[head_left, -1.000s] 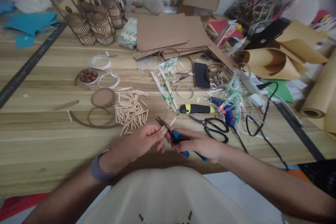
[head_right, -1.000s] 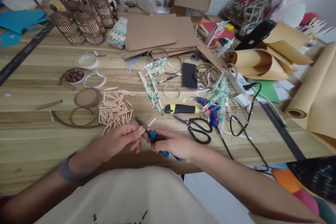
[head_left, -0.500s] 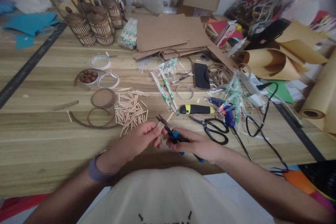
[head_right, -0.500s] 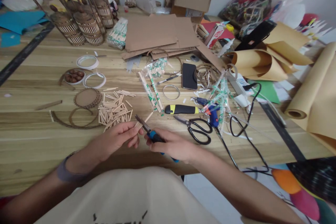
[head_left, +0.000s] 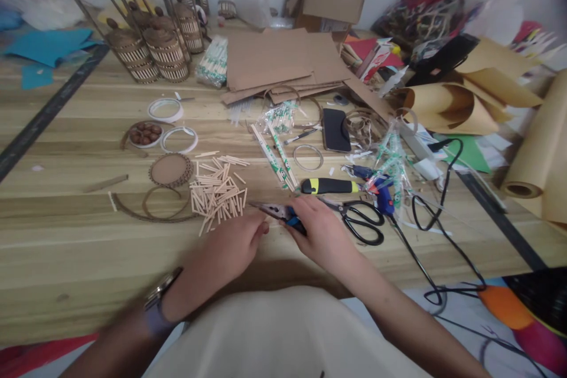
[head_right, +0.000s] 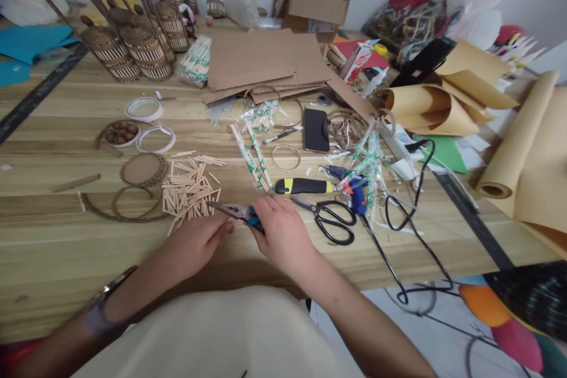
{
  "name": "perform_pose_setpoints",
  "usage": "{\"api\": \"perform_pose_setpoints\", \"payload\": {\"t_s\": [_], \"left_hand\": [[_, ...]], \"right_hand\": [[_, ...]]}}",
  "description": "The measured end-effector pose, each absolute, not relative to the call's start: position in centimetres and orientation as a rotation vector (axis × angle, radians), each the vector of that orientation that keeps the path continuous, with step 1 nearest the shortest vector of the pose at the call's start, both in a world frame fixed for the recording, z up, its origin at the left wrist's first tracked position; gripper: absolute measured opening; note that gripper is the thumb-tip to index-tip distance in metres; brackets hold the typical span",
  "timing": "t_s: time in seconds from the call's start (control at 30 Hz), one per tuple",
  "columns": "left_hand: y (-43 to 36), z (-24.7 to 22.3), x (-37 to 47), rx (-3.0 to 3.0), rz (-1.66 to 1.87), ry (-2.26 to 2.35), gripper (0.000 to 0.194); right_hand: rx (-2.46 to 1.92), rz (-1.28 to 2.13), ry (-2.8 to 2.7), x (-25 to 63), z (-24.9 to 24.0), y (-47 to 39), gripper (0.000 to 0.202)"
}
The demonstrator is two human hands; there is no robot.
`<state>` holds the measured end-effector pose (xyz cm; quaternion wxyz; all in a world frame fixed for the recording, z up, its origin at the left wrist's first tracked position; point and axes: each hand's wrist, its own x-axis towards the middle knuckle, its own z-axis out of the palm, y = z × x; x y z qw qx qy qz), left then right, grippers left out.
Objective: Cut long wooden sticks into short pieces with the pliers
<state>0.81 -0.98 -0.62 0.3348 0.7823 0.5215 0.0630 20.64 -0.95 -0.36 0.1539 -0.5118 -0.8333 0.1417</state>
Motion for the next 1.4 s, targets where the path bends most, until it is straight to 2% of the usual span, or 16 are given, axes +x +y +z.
{"api": "perform_pose_setpoints", "payload": {"t_s": [0.1, 0.27, 0.5, 0.67, 0.77, 0.87, 0.97, 1.1, 1.23, 1.3, 1.4], "left_hand": [[-1.2, -0.7, 1.2, 2.142, 0.148, 1.413, 0.028], [-1.1, 0.0, 1.8, 2.318, 0.017, 1.451, 0.030], [-0.8, 0.9, 2.4, 2.467, -0.143, 1.530, 0.031], [-0.9, 0.3, 2.7, 2.478, -0.122, 1.580, 0.035], [-0.5, 0.0, 2.3, 2.338, -0.036, 1.605, 0.036], [0.3, 0.1, 1.0, 2.097, 0.138, 1.458, 0.030], [1.0, 0.1, -0.3, 1.629, 0.361, 1.155, 0.035], [1.5, -0.5, 0.0, 1.177, 0.575, 1.108, 0.036], [1.4, -0.9, 1.3, 1.137, 0.444, 1.070, 0.026], [1.3, -0.8, 1.5, 1.139, 0.400, 1.055, 0.028], [1.0, -0.9, 1.3, 1.096, 0.378, 1.020, 0.037]], "right_hand": [[-1.586, 0.288, -2.475, 20.1, -0.8, -0.9, 0.005], [-1.690, 0.300, -2.420, 19.6, -1.1, -0.7, 0.014], [-1.854, 0.235, -2.374, 18.7, -1.9, -0.4, 0.012], [-1.869, 0.199, -2.348, 17.7, -2.4, 0.2, 0.012], [-1.822, 0.278, -2.295, 17.8, -2.3, 0.8, 0.008], [-1.657, 0.615, -2.196, 19.3, -1.6, 1.6, 0.009], [-1.489, 0.970, -2.065, 21.3, -0.3, 2.0, 0.016], [-1.296, 1.190, -2.127, 22.2, 1.5, 1.8, 0.014], [-1.311, 1.111, -2.264, 20.8, 2.0, 1.3, 0.005], [-1.443, 1.014, -2.246, 20.1, 1.7, 1.3, 0.003], [-1.538, 0.962, -2.142, 19.6, 1.0, 1.4, 0.017]]}}
